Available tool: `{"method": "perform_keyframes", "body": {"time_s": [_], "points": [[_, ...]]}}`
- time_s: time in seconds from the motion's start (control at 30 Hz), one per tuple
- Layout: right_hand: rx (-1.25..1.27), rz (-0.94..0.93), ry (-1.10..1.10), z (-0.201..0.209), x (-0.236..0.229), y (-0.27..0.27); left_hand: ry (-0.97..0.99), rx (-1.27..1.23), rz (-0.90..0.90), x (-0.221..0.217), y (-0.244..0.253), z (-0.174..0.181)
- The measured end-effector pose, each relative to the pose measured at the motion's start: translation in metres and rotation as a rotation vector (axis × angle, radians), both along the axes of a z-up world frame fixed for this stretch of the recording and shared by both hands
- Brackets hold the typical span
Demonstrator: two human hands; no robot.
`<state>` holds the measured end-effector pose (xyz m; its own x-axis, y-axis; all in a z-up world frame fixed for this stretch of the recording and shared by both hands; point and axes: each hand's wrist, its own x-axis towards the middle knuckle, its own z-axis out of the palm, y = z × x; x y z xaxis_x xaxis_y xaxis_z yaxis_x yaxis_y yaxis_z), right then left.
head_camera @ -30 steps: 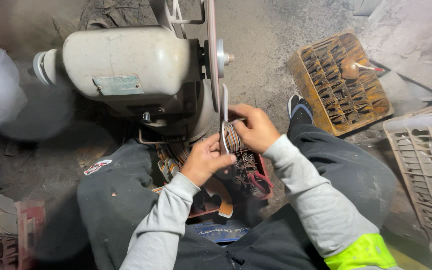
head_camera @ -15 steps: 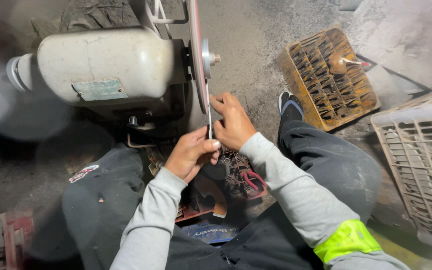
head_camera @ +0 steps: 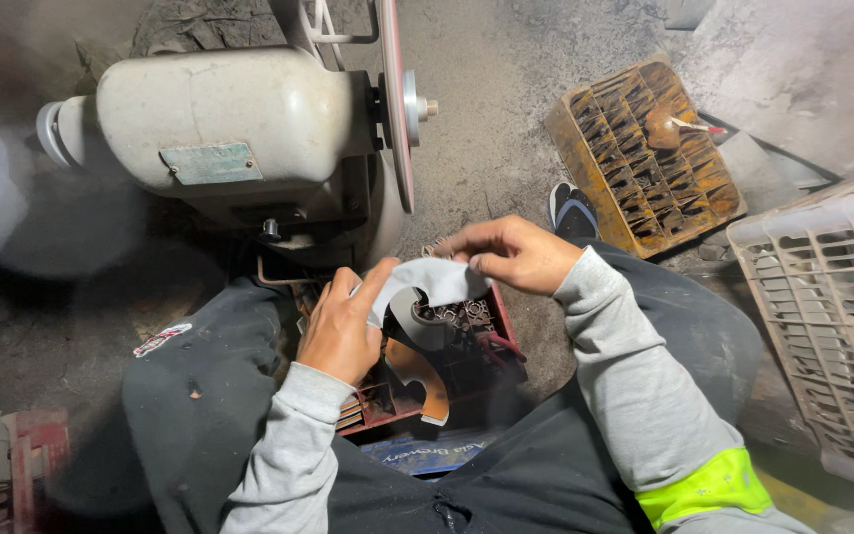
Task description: The person sits on the floor and uses a bench grinder to smooth the edges of small, curved shoe sole pieces. They handle the pieces one at a time, pressing them against the spinning wheel and then placing them into a red tray.
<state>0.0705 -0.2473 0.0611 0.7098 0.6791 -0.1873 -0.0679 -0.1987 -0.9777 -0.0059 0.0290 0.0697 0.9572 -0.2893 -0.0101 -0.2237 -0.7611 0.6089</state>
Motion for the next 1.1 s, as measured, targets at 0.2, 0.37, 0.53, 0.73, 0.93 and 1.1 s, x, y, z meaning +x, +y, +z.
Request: {"method": "perform_keyframes", "body": {"time_s": [0.2, 0.37, 0.53, 0.73, 0.93, 1.1], "points": [[-0.409, 0.079, -0.208, -0.012, -0.005, 0.011, -0.007, -0.112, -0.047, 0.001, -0.010, -0.025], [-0.397, -0.183, -0.077, -0.029, -0.004, 0.011, 0.038, -0.275, 0.222, 0.007, -0.022, -0.060], [-0.382, -0.441, -0.221, -0.039, -0.009, 0.029, 0.430, -0.389, 0.191, -0.007, -0.062, -0.077], [-0.310, -0.497, 0.185, -0.036, -0.010, 0.039, 0.479, -0.585, 0.240, 0.009, -0.061, -0.095], [-0.082, -0.356, -0.482, -0.052, 0.018, 0.048, 0.711, -1.105, 0.061, 0.037, -0.041, -0.106], [-0.259, -0.447, -0.607, -0.058, 0.039, 0.063, 0.712, -1.089, 0.050, 0.054, -0.030, -0.113]]}}
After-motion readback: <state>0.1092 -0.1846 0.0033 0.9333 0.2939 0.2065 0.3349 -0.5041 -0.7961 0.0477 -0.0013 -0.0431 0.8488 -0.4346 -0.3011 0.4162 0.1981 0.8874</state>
